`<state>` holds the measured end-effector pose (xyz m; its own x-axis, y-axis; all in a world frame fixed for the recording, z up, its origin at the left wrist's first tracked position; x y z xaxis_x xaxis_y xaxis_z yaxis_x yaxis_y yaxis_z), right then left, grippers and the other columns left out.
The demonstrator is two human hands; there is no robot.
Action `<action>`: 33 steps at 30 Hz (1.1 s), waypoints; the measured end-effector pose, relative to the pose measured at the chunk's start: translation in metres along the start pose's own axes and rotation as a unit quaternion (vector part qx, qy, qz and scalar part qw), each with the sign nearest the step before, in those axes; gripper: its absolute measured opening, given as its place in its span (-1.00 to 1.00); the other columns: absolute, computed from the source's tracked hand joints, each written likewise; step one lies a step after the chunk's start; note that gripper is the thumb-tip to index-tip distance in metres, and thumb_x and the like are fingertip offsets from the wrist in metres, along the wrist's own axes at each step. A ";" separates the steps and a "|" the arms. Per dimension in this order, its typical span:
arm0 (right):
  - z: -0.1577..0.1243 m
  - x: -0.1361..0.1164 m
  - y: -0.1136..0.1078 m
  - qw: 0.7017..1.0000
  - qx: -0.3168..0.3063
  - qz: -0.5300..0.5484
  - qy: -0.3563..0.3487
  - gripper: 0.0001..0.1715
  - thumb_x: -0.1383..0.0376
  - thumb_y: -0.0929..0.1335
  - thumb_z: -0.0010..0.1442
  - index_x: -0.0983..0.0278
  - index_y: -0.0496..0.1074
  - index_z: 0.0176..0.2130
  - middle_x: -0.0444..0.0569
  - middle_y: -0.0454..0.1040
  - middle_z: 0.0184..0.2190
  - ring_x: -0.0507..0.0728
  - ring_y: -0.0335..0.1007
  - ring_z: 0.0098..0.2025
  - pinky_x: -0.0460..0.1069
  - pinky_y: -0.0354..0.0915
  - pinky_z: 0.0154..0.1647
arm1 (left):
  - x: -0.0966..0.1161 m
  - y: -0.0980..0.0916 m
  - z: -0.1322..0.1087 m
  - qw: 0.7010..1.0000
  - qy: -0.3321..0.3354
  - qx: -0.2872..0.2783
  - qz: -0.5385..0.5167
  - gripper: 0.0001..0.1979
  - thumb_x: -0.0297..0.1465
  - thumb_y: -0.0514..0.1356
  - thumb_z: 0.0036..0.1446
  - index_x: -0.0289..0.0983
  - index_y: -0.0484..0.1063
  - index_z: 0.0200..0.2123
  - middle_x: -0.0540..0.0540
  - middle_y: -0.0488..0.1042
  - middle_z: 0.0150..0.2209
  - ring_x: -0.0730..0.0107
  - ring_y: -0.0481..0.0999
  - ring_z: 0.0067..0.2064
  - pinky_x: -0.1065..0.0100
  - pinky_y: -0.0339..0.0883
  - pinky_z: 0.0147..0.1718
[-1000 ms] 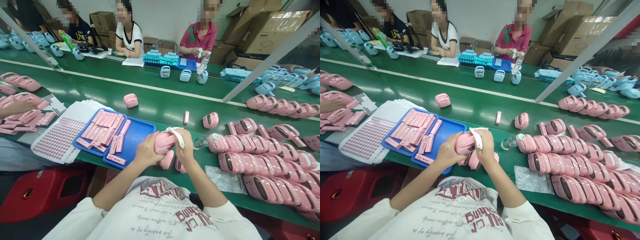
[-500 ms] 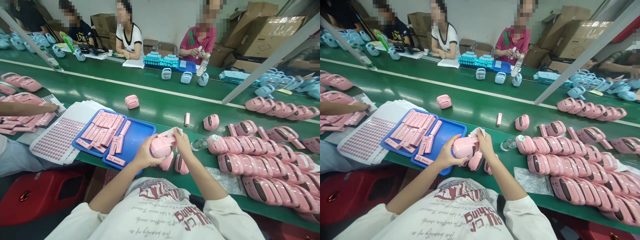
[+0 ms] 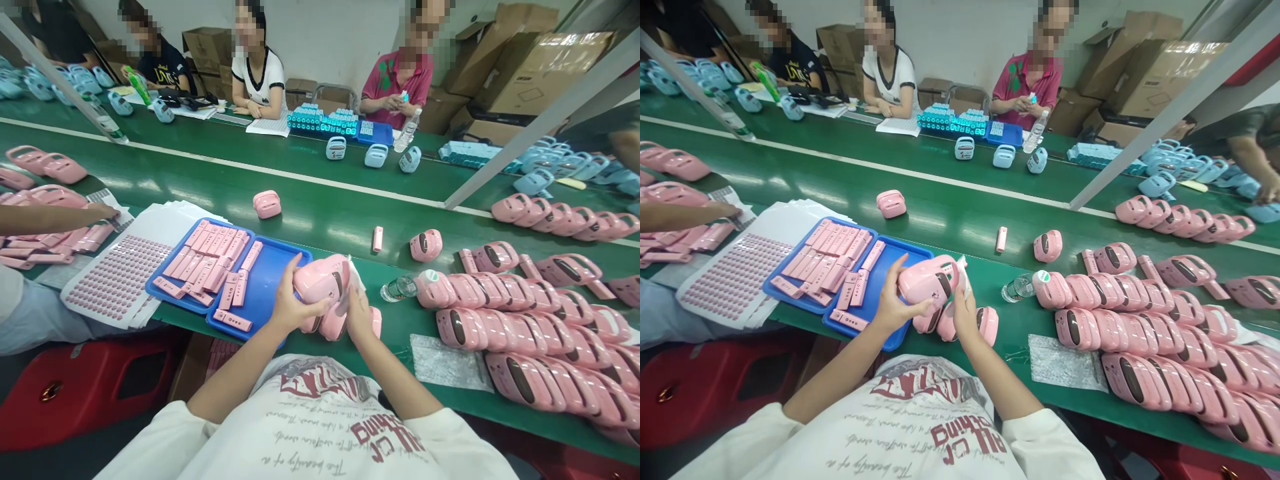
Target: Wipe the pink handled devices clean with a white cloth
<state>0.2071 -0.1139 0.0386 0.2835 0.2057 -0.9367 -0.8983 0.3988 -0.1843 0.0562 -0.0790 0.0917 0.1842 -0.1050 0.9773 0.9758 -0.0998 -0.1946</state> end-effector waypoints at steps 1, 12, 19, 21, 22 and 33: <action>-0.005 0.001 0.006 0.997 0.005 0.059 0.049 -0.35 0.04 0.04 0.37 0.28 0.14 0.29 0.16 0.37 0.18 0.18 0.36 0.17 0.13 0.38 0.06 | -0.002 0.002 0.001 0.998 -0.011 0.010 -0.053 -0.09 -0.27 0.44 -0.33 -0.22 0.21 0.15 -0.16 0.40 0.01 0.12 0.42 0.04 0.21 0.31 0.03; 0.036 -0.033 -0.007 0.980 0.064 0.120 0.144 -0.40 -0.01 0.18 0.29 0.31 0.38 0.11 0.14 0.47 0.07 0.24 0.39 0.12 0.22 0.28 0.16 | -0.004 0.024 0.002 0.859 -0.348 -0.051 -0.373 -0.61 -0.18 0.29 -0.12 -0.27 0.40 -0.23 -0.08 0.52 -0.33 0.28 0.52 -0.30 0.28 0.46 -0.34; 0.006 -0.053 0.016 0.954 0.007 -0.189 -0.233 -0.45 0.26 0.13 0.32 0.26 0.24 0.25 0.08 0.27 0.26 0.26 -0.05 0.39 0.26 -0.12 0.37 | -0.001 0.035 -0.001 0.849 -0.348 -0.093 -0.386 -0.53 -0.02 0.03 0.13 -0.27 0.48 -0.19 -0.18 0.55 -0.14 0.06 0.50 0.04 0.06 0.40 0.00; -0.005 -0.047 0.022 0.906 -0.054 -0.275 -0.318 -0.44 0.33 0.15 0.29 0.27 0.24 0.25 0.04 0.38 0.18 0.22 -0.02 0.38 0.22 -0.28 0.41 | -0.005 0.033 -0.005 0.889 -0.300 -0.083 -0.336 -0.62 -0.07 0.18 0.06 -0.24 0.48 -0.20 -0.16 0.51 -0.02 0.07 0.36 0.20 0.05 0.22 0.17; -0.009 -0.041 0.023 0.883 -0.092 -0.297 -0.351 -0.43 0.35 0.15 0.28 0.27 0.23 0.26 0.02 0.42 0.15 0.18 0.03 0.36 0.18 -0.31 0.42 | -0.007 0.031 -0.008 0.901 -0.287 -0.080 -0.316 -0.64 -0.11 0.26 0.00 -0.23 0.48 -0.21 -0.16 0.48 0.03 0.09 0.31 0.24 0.04 0.14 0.23; 0.013 -0.002 0.008 0.992 0.028 -0.083 -0.091 -0.30 0.11 0.10 0.35 0.32 -0.07 0.36 0.23 0.05 0.35 0.29 -0.10 0.40 0.30 0.10 0.27 | -0.017 0.032 -0.002 0.790 -0.434 -0.066 -0.427 -0.53 -0.01 0.07 0.10 -0.28 0.46 -0.22 -0.10 0.56 -0.39 0.30 0.54 -0.39 0.32 0.44 -0.39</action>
<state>0.2038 -0.1001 0.0429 0.4870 0.2894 -0.8240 -0.8154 0.4887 -0.3103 0.0845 -0.0828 0.0690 -0.4686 0.7690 0.4348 0.7773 0.1250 0.6166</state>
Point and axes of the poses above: each hand's wrist, its own z-axis towards the middle knuckle, its own y-axis out of the palm, x = y × z, the point moved 1 cm from there along z, towards the middle knuckle
